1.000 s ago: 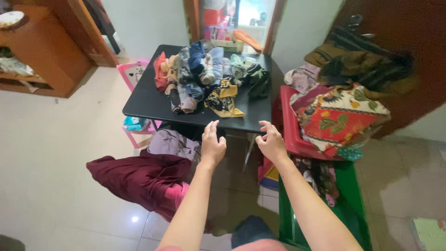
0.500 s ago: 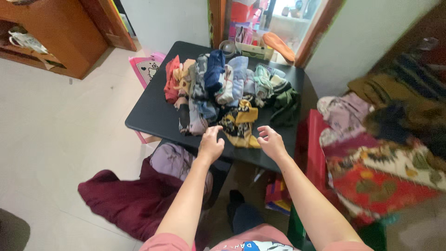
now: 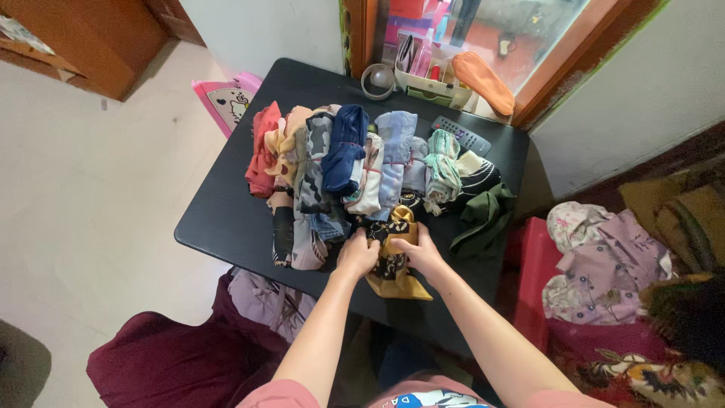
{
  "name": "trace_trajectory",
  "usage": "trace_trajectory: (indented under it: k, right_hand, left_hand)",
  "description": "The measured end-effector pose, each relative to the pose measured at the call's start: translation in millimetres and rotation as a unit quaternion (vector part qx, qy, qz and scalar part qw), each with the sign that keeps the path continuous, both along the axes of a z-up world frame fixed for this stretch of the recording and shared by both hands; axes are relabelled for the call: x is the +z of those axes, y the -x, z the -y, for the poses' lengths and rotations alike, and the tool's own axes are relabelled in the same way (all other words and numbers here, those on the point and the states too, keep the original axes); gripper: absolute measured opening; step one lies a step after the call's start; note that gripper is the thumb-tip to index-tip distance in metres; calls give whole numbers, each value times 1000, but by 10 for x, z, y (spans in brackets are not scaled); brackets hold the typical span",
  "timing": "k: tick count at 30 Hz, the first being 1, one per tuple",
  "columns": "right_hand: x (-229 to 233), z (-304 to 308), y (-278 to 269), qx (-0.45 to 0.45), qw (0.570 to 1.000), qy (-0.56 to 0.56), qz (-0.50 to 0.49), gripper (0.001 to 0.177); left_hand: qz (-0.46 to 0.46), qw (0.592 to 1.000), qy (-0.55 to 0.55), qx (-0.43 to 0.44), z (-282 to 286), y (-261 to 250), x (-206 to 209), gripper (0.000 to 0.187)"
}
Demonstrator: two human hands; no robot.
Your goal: The person picks up rolled pieces of clothing from a table and places them into a plastic drawer. They then unfold a tan scarf on the table, roll it up by hand, and place it into the drawer with the other items.
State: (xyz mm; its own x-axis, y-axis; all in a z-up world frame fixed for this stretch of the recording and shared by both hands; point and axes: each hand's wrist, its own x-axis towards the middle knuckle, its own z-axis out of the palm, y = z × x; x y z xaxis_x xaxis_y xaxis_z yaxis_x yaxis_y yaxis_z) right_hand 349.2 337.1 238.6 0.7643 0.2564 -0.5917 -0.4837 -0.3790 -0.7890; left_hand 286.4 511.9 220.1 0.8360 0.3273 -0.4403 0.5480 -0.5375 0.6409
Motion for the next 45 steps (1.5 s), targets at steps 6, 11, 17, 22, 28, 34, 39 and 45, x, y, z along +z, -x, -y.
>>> trace_trajectory:
  k: [6,11,17,22,28,34,39,45]
  right_hand:
    - [204,81,-137,-18,991,-83,-100,61]
    - [164,448,-143,-58,965,-191,-172,53]
    - [8,748,-163,-15,951,-269,-152,39]
    - [204,791,-222,42,958,-256,-126,38]
    - [513,759,-417,165,977,-72,-111,26]
    - [536,675,-506,17,995,-100,-25,16]
    - [240,375,-312,-47,971,-218,85,18]
    - [802,292,-105,-24,924,-382,-27,46]
  left_hand:
    - [41,952,302,22,34,-58,3,70]
    - [-33,868,485,100,214,-7,267,62]
    - [-25,831,530,167,467,-55,554,62]
    - [24,760,629,161,561,-67,736,64]
    - [98,812,551,165,516,-112,748,71]
    - [155,917,335,152,552,-175,692,85]
    - [141,958,186,165,646,-270,703,78]
    - [185,885,372,210,467,-152,855,80]
